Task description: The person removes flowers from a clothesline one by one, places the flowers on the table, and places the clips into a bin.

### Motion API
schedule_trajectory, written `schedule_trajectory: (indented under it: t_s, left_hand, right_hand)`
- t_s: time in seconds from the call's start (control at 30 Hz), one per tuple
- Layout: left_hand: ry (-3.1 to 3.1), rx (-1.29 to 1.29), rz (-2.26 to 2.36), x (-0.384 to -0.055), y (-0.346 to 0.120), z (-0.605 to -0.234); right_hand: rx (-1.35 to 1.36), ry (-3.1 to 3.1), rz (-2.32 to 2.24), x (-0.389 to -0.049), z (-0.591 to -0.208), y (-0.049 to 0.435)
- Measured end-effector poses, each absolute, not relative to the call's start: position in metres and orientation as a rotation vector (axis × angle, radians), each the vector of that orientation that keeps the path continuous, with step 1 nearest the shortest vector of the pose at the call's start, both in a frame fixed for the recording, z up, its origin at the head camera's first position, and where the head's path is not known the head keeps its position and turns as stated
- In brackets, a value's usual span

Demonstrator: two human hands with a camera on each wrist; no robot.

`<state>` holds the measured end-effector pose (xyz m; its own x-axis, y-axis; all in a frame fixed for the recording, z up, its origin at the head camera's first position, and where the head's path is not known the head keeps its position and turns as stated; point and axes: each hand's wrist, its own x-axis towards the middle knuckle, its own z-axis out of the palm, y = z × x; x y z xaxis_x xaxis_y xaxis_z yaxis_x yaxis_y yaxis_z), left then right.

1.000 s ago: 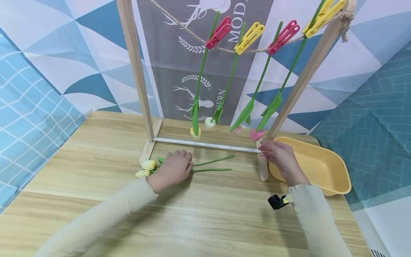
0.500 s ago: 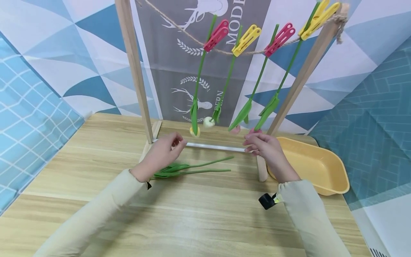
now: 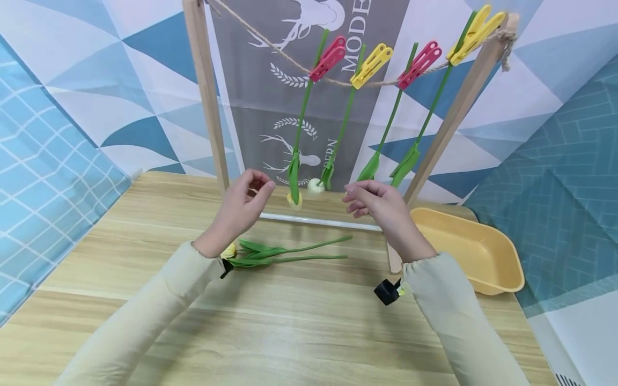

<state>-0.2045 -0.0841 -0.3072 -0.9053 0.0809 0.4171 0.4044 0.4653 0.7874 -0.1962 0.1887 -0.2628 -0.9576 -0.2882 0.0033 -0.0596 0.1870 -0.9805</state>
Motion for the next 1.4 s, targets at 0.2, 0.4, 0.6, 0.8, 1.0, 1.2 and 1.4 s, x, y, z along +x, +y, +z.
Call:
schedule_trajectory:
  t_s: [0.2, 0.4, 0.6, 0.8, 1.0, 1.2, 1.4]
  left_hand:
    - [-2.339, -0.393, -1.484, -0.207, -0.083, -0.295]
    - [-2.278, -0.343, -1.570, -0.208, -0.083, -0.283]
    - [-2.242, -0.355, -1.599, -0.211, -0.077, -0.271]
    - [-2.188, -0.400, -1.656, -0.214, -0.070, -0.259]
    - [-2.188, -0.422, -1.654, -0.218, -0.067, -0.249]
    - [-2.174, -0.436, -1.652, -0.222, -0.064, -0.241]
    - [-2.153, -0.435, -1.684, -0.225, -0.060, -0.233]
  right_hand:
    - [-0.346, 2.238, -1.948, -0.197, -0.247, 0.179]
    - [-0.369, 2.215, -2.078, -0.201, -0.234, 0.170]
    - [-0.414, 2.136, -2.203, -0.203, -0.219, 0.167]
    - [-0.468, 2.079, -2.271, -0.201, -0.202, 0.161]
    - [-0.508, 2.083, -2.315, -0.200, -0.184, 0.151]
    - [-0.561, 2.105, -2.347, -0.200, -0.167, 0.142]
    - [-0.573, 2.138, -2.378, -0.198, -0.151, 0.133]
